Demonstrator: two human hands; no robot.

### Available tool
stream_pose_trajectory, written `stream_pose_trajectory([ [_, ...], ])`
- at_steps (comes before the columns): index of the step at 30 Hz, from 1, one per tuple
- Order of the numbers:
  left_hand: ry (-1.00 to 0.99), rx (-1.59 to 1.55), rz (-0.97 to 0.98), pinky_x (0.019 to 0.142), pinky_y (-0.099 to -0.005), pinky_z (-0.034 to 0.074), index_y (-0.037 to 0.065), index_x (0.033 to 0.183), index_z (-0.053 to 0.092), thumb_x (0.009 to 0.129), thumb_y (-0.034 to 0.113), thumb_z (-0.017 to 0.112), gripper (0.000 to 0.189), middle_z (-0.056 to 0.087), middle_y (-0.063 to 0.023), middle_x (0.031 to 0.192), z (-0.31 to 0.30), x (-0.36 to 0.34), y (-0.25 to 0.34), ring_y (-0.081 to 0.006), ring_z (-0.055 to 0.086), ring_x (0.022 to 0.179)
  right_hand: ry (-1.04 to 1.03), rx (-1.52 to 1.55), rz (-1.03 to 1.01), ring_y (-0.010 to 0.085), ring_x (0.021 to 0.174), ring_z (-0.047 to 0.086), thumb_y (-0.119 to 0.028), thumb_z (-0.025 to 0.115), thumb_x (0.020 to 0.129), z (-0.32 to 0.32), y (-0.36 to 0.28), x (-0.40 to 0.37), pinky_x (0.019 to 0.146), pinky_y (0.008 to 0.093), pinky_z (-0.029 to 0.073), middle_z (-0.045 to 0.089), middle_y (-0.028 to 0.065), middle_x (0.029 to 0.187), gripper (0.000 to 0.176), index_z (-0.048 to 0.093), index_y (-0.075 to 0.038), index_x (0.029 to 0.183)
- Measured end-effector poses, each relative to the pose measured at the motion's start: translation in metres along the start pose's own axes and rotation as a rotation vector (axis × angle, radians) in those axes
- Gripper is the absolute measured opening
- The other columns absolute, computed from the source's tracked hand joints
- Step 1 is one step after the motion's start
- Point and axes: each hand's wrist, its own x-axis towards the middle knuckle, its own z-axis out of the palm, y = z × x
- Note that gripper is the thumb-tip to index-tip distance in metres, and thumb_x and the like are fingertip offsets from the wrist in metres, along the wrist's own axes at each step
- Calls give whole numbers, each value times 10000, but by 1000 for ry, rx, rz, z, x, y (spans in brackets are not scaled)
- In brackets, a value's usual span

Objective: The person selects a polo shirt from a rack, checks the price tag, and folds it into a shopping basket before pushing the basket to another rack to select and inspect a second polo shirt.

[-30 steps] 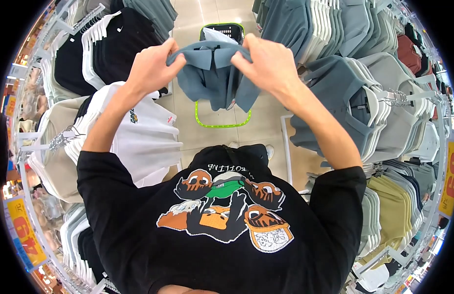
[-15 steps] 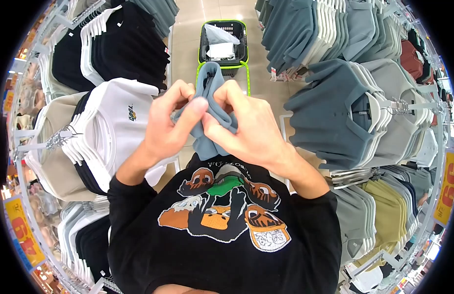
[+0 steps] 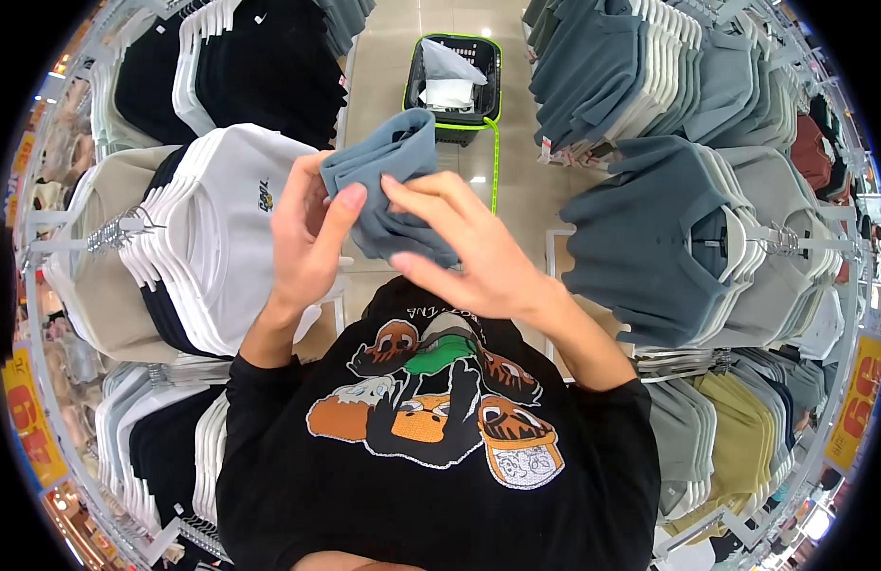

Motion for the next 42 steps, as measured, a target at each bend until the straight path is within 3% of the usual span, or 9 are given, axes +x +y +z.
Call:
stream_pose_trajectory([
  [5, -68, 157, 67, 867, -320, 536, -33, 1265, 519, 1040, 125, 587, 283, 695, -100, 1071, -9, 0, 1, -158, 682, 963, 506, -22, 39, 198, 1085, 606, -180, 823, 847, 6, 31, 24, 931, 335, 502, 612, 102, 1189, 643, 530, 9, 1387],
  [8, -72, 169, 74, 841, -316, 540, -33, 1270, 519, 1042, 136, 585, 291, 703, -110, 1061, -14, 6, 2, -159, 691, 967, 108, 765, 504, 157, 1061, 620, -208, 825, 864, -4, 33, 30, 930, 314, 505, 669, 75, 1160, 582, 574, 18, 1339],
  [18, 163, 297, 284, 755, -317, 538, -26, 1234, 548, 973, 177, 688, 359, 692, -175, 912, -24, 5, -11, -207, 681, 818, 143, 477, 374, 85, 924, 640, -109, 772, 888, 21, 8, 57, 837, 263, 521, 737, 40, 1012, 297, 710, 17, 1149],
  [24, -321, 617, -300, 788, -335, 519, 48, 1262, 572, 941, 194, 682, 369, 665, -109, 984, -72, 19, -43, -185, 652, 895, 265, 440, 459, 102, 833, 677, -172, 778, 890, 2, 23, 80, 763, 258, 543, 747, 51, 965, 265, 746, 27, 1062],
  [26, -185, 1304, -25, 746, -344, 508, 28, 1220, 599, 925, 215, 693, 362, 660, -119, 983, -85, 8, -87, -205, 625, 827, 249, 412, 474, 108, 863, 679, -174, 779, 887, -10, 28, 87, 799, 273, 537, 746, 52, 979, 272, 743, 32, 1062],
  [31, 56, 418, 75, 762, -292, 456, -4, 1088, 605, 1016, 73, 583, 107, 550, -39, 823, -94, 8, -87, -132, 523, 808, 328, 541, 508, 121, 931, 659, -199, 785, 881, -35, 52, 88, 875, 289, 486, 734, 46, 1007, 294, 738, 8, 1085],
  [35, 219, 397, -8, 758, -294, 474, -16, 1094, 592, 1006, 35, 564, 106, 630, -100, 866, -90, 3, -89, -133, 590, 829, 400, 576, 499, 130, 1017, 636, -218, 779, 895, -42, 53, 86, 921, 308, 462, 721, 47, 1058, 319, 723, -9, 1129],
  [38, 373, 618, 353, 559, -288, 433, -12, 1067, 599, 973, 59, 644, 126, 567, -131, 690, -81, 1, -99, -219, 561, 562, 439, 605, 478, 128, 1082, 614, -223, 774, 903, -46, 51, 83, 949, 320, 449, 714, 52, 1089, 326, 717, -13, 1146],
  [42, 86, 859, 489, 485, -361, 412, 11, 831, 556, 893, 98, 749, 220, 499, -124, 603, -104, -10, -99, -315, 514, 510, 414, 496, 445, 144, 1012, 650, -202, 775, 901, -53, 49, 67, 892, 300, 490, 714, 56, 1083, 340, 704, 11, 1157],
])
